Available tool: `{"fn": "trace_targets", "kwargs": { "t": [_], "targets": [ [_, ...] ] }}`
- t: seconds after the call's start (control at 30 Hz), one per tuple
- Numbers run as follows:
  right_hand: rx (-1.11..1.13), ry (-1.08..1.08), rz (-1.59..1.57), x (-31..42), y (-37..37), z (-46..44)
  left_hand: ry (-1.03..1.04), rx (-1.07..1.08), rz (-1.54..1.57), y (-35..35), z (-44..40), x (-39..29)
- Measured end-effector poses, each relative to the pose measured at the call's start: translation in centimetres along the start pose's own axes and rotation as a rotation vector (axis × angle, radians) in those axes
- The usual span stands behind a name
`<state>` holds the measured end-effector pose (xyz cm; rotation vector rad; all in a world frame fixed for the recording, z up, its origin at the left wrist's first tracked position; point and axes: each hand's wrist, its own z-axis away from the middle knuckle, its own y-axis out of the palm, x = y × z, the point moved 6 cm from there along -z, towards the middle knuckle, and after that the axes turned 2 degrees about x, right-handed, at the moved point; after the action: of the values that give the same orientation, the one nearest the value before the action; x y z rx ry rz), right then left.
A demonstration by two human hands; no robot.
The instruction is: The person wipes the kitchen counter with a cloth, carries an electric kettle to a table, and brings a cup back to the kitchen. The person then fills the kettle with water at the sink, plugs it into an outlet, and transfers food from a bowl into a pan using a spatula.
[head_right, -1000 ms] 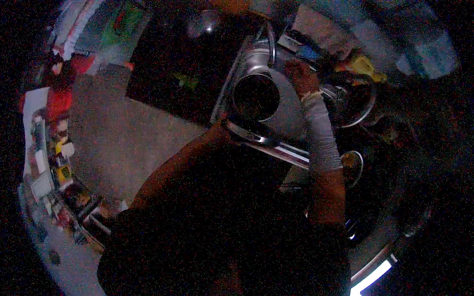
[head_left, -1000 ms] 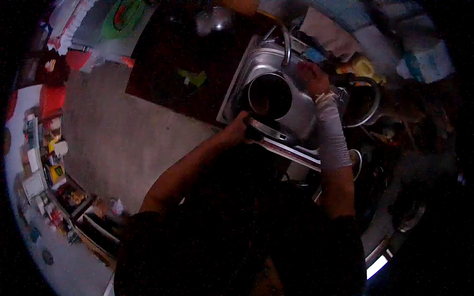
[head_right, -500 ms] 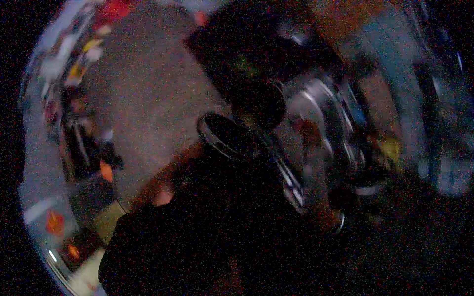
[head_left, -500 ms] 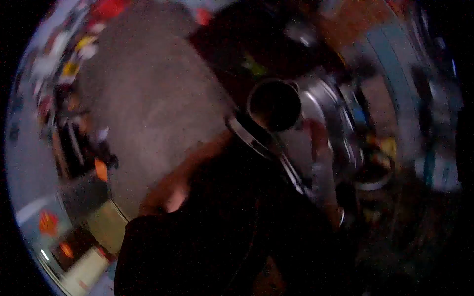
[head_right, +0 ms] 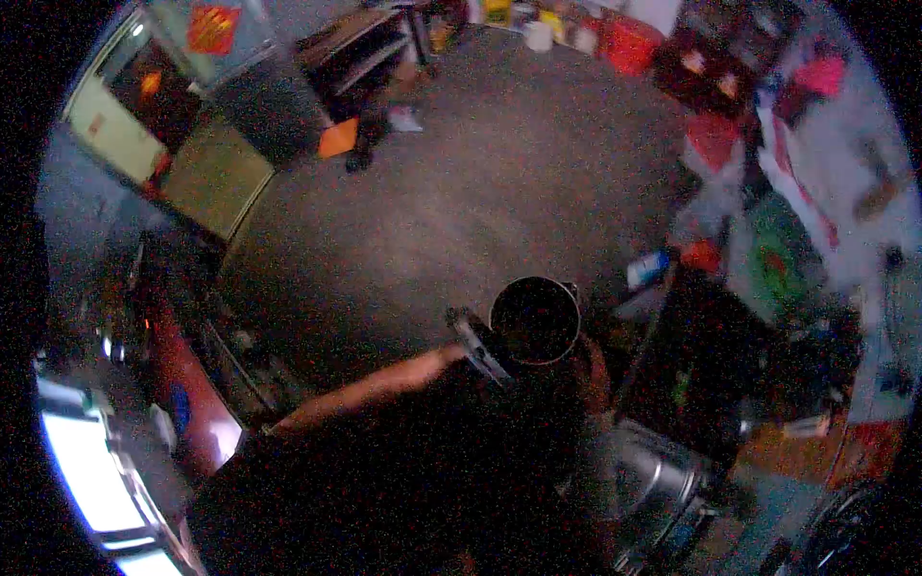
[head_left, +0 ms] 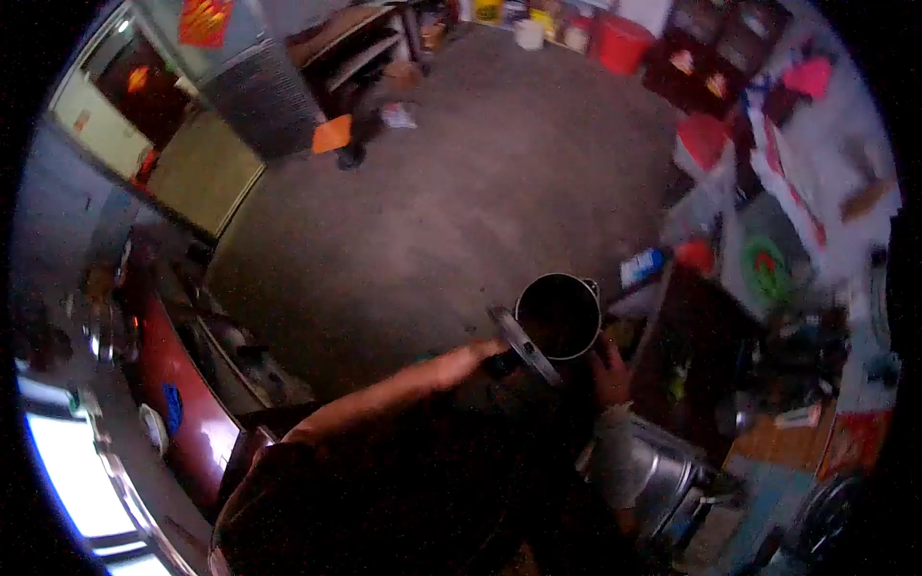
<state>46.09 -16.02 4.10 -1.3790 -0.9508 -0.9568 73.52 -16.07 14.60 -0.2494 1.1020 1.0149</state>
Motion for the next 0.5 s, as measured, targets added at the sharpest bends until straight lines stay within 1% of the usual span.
{"fn": "trace_targets", "kwargs": {
  "t": [0.03, 0.1, 0.13, 0.17, 0.2, 0.23, 0.3, 0.33, 0.37, 0.4, 0.43, 0.5],
  "targets": [
    [0.033, -0.025, 0.013, 2.8, 4.0, -2.1, 0.029, -0.026, 0.02, -3.5, 1.8, -0.7],
    [0.101, -0.055, -0.082, 9.0, 12.7, -6.0, 0.058, -0.036, 0.133, -11.3, 5.7, -1.4],
    [0.136, -0.09, -0.076, 8.6, 10.6, -5.6, 0.094, -0.068, 0.143, -8.5, 4.2, 0.2],
    [0.179, -0.039, -0.192, 11.8, 16.4, -8.5, 0.106, -0.073, 0.161, -14.5, 5.9, 0.0],
    [0.223, 0.017, -0.321, 13.8, 20.9, -10.0, 0.11, -0.088, 0.171, -18.3, 7.8, 0.2],
    [0.27, 0.012, -0.307, 13.9, 23.6, -10.7, 0.131, -0.12, 0.202, -19.7, 9.3, 0.3],
    [0.342, -0.018, -0.298, 13.6, 29.7, -13.0, 0.11, -0.279, 0.048, -23.8, 12.7, -0.4],
    [0.371, 0.028, -0.256, 14.5, 31.9, -13.7, 0.093, -0.35, 0.034, -25.5, 14.1, -0.7],
    [0.408, 0.023, -0.256, 15.9, 34.7, -14.3, 0.097, -0.381, 0.052, -27.1, 16.0, -0.6],
    [0.482, 0.049, -0.335, 18.6, 40.8, -16.0, 0.128, -0.453, 0.06, -31.9, 19.3, -0.9],
    [0.549, 0.078, -0.421, 20.3, 43.9, -17.4, 0.154, -0.524, 0.058, -34.3, 20.8, -1.4],
    [0.614, 0.046, -0.37, 22.6, 49.7, -19.7, 0.161, -0.6, 0.154, -38.8, 23.3, -0.5]
  ]
}}
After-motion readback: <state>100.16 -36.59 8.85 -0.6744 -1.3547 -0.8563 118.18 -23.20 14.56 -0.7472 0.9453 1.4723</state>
